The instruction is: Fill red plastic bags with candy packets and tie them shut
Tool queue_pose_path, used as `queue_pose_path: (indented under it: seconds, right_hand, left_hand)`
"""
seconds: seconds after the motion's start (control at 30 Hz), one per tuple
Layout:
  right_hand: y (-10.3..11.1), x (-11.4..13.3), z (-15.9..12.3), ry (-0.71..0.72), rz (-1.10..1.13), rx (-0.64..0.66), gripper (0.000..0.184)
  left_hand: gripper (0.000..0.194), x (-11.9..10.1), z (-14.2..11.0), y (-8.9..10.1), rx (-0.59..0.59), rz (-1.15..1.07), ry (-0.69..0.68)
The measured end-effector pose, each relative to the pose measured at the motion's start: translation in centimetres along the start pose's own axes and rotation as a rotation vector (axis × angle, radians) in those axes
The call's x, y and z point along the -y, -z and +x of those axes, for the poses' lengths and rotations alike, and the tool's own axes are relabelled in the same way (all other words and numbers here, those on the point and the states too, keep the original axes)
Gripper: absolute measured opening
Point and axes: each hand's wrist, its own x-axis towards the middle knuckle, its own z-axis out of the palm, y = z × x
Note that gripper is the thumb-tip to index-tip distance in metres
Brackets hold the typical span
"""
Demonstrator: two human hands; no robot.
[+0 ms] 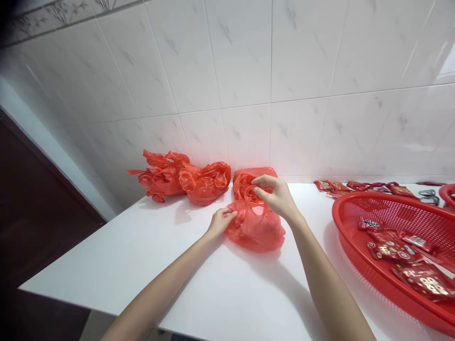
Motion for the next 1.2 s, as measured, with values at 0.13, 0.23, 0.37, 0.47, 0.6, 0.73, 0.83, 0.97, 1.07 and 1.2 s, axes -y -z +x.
queue_pose_path:
  seconds: [0.13,0.23,0.37,0.47,0.6,0.73,0.83,0.97,1.07,1.2]
  right_hand:
    - [0.1,0.2,0.0,0.021,-0.048,-0.042,0.017]
    - [0.3,0.1,0.1,0.042,-0.091,-0.120,0.016]
    - [0.4,-0.2,0.3,0.053,-0.150,-0.277,0.017]
    - [0.5,-0.3,0.3,0.046,-0.191,-0.383,0.018]
    - [0.8,0.4,0.1,0.046,-0.159,-0.459,0.017]
    - [0.3,1.8,-0.3,-0.044,0.168,-0.271,0.021]
    - [-0.5,2.8,-0.8,-0.067,0.293,-0.147,0.026]
    - [-1.2,3.5,-1.3,-0.039,0.320,-0.091,0.031]
    - [-1.2,3.8,-1.4,-0.026,0.257,-0.092,0.038]
    - [-1.0,4.1,-1.6,-0.066,0.020,0.068,0.053]
  left_hand:
    - [0.022,-2.2,1.2,1.6,-0.107,-0.057,-0.060]
    - [0.023,-4.7,2.1,4.4,-0.158,-0.121,-0.136]
    - [0.032,-8.3,2.4,8.3,-0.187,-0.194,-0.257]
    - [0.042,-10.3,1.8,10.2,-0.134,-0.188,-0.312]
    - [0.040,-12.3,0.2,10.9,0.096,-0.343,-0.193]
    - [0.048,-13.9,-1.7,9.9,0.206,-0.486,-0.233]
    - [0.073,-14.9,-3.0,8.5,0.239,-0.461,-0.349]
    - [0.054,-16.2,-3.7,6.9,0.218,-0.345,-0.445]
    - [0.033,-17.0,-3.3,6.4,0.169,-0.457,-0.423]
    - [0.026,-17.5,-2.5,6.4,0.090,-0.598,-0.383]
